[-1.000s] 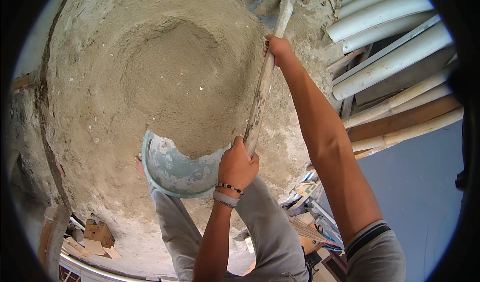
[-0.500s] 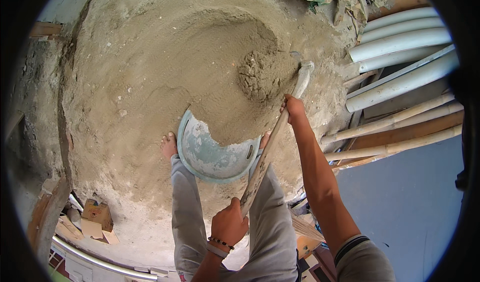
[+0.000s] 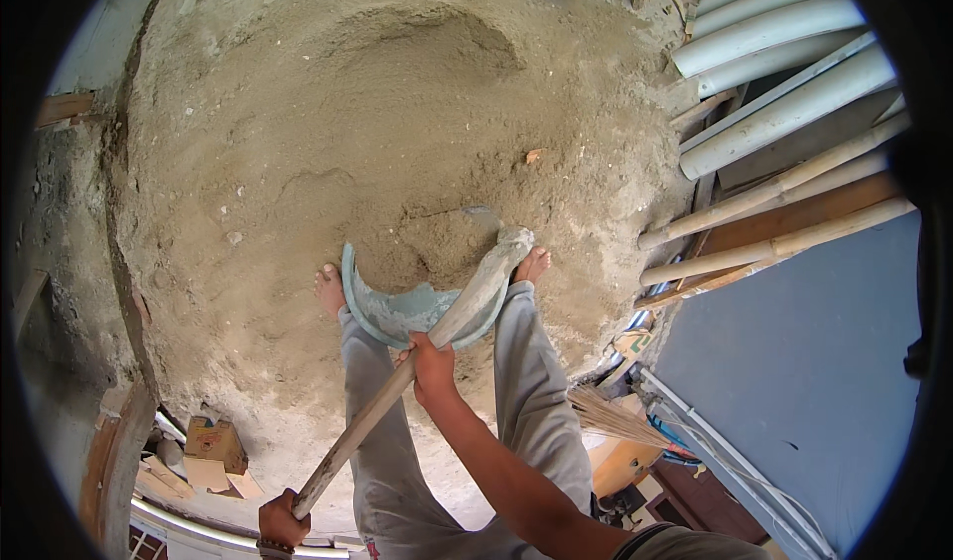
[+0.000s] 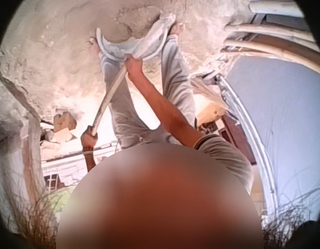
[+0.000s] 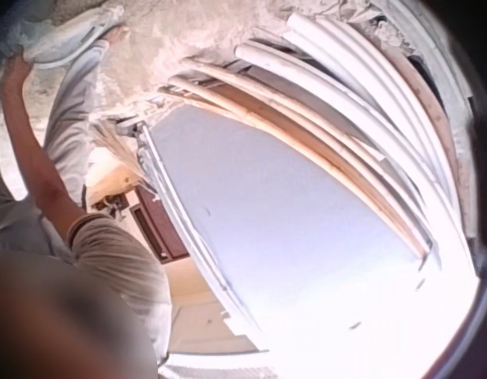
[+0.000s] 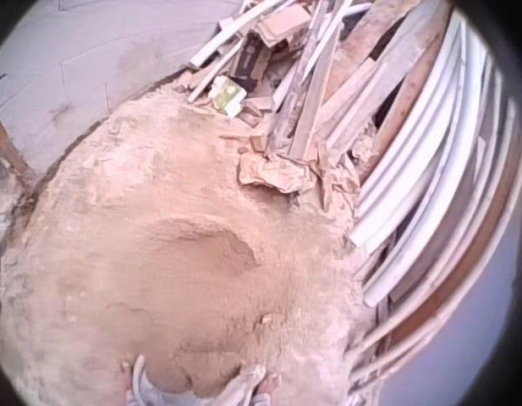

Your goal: The person scoops sand into a pan using a shovel, carries the pan across a construction site, and dumps the sand. The person then returns to the original pile and repeats the process.

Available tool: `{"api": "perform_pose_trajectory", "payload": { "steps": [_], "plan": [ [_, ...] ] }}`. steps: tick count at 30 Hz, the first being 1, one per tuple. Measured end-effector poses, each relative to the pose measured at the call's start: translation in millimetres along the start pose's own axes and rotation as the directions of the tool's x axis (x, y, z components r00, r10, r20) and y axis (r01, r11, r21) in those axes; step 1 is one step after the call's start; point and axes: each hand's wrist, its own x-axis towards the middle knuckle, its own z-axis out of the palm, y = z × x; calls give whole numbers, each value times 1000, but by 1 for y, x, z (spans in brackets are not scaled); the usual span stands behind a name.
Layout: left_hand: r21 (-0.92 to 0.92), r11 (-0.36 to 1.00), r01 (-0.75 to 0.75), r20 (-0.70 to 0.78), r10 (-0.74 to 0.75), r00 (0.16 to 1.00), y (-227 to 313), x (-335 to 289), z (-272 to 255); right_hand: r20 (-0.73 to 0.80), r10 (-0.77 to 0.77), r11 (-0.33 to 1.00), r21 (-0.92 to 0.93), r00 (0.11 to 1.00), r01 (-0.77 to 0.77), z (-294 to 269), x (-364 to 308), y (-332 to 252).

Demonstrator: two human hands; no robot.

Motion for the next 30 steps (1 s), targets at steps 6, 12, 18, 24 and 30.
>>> {"api": "perform_pose_trajectory", "payload": {
  "steps": [6,12,18,24,30],
  "plan": [
    [-12,1000,-27,-81,26,996,21,21,-2,-5,32,972,232,999,-30,-31,-43,-53],
    [33,947,-320,-194,320,927,247,138,35,131,-243,929,315,961,192,-76,82,-285],
    [93,926,-365,-528,357,770,504,295,59,268,-389,920,157,881,358,-75,255,-475],
    [-14,925,-379,-264,362,894,563,281,89,203,-233,956,-133,951,262,-129,309,-475],
    [25,943,-331,-2,331,944,444,210,66,160,-92,996,3,983,93,-131,279,-370]
  ]
}}
